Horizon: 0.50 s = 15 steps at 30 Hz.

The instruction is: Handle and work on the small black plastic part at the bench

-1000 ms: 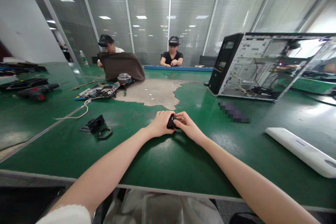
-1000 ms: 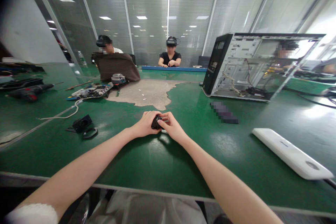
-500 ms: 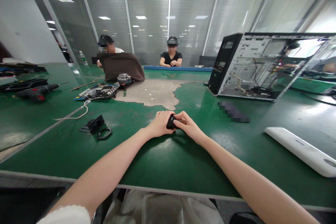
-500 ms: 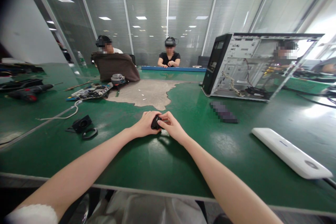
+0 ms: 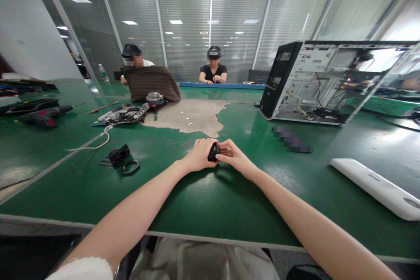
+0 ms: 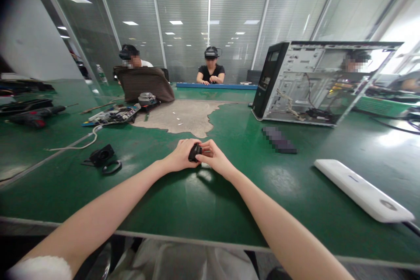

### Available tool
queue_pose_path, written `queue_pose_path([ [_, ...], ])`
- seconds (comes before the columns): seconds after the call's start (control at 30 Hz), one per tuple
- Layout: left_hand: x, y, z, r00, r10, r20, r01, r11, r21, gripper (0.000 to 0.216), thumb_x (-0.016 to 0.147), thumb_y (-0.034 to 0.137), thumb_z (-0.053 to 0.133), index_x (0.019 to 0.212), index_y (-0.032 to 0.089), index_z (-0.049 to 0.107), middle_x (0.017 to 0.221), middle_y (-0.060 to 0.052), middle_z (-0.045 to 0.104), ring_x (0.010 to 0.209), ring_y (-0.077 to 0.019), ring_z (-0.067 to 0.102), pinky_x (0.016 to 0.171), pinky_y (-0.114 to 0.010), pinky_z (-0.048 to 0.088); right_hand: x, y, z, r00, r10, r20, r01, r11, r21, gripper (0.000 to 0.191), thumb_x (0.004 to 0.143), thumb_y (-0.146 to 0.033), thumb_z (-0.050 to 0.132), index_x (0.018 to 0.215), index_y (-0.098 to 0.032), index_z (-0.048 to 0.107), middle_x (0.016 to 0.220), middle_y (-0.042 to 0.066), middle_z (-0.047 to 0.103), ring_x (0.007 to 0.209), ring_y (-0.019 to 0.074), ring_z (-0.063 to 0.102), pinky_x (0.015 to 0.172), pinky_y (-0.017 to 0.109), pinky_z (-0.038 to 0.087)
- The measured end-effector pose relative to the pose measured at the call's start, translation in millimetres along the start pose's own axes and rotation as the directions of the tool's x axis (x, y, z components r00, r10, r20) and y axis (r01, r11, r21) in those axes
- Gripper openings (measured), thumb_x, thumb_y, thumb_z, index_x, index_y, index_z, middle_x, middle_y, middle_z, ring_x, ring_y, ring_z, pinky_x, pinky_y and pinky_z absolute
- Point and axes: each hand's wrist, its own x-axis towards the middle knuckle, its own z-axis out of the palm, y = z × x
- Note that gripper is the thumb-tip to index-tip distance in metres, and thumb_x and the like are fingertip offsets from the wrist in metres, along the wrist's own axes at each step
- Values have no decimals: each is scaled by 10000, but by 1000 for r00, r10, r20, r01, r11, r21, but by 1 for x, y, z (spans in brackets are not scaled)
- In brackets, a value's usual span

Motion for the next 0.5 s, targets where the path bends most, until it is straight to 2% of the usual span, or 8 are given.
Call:
queue_pose_path([
  [0.17,0,1,-1,1000,-1,5,1,1000,-17,559,596,338,613,1079,208,363,1030,-52,501,942,-226,459,834,-372,300,2,0,3,996,-2,-93,-2,999,-45,234,673,-331,599,792,-205,442,825,-13,548,726,108,532,709,292,434],
  [0.33,0,2,-2,1000,-5,11,5,1000,-18,537,601,336,610,1065,206,374,1017,-51,505,932,-224,463,830,-370,303,4,6,1,991,29,-127,-42,994,-98,265,679,-331,592,870,-200,463,877,7,537,771,118,531,749,312,432],
  [0.5,1,3,-2,1000,-6,14,7,1000,-8,514,610,328,601,1057,205,379,1004,-46,510,920,-223,467,825,-366,308,2,3,-2,999,38,-33,-39,998,-46,289,652,-301,624,873,-205,464,912,7,530,804,127,540,759,317,433],
])
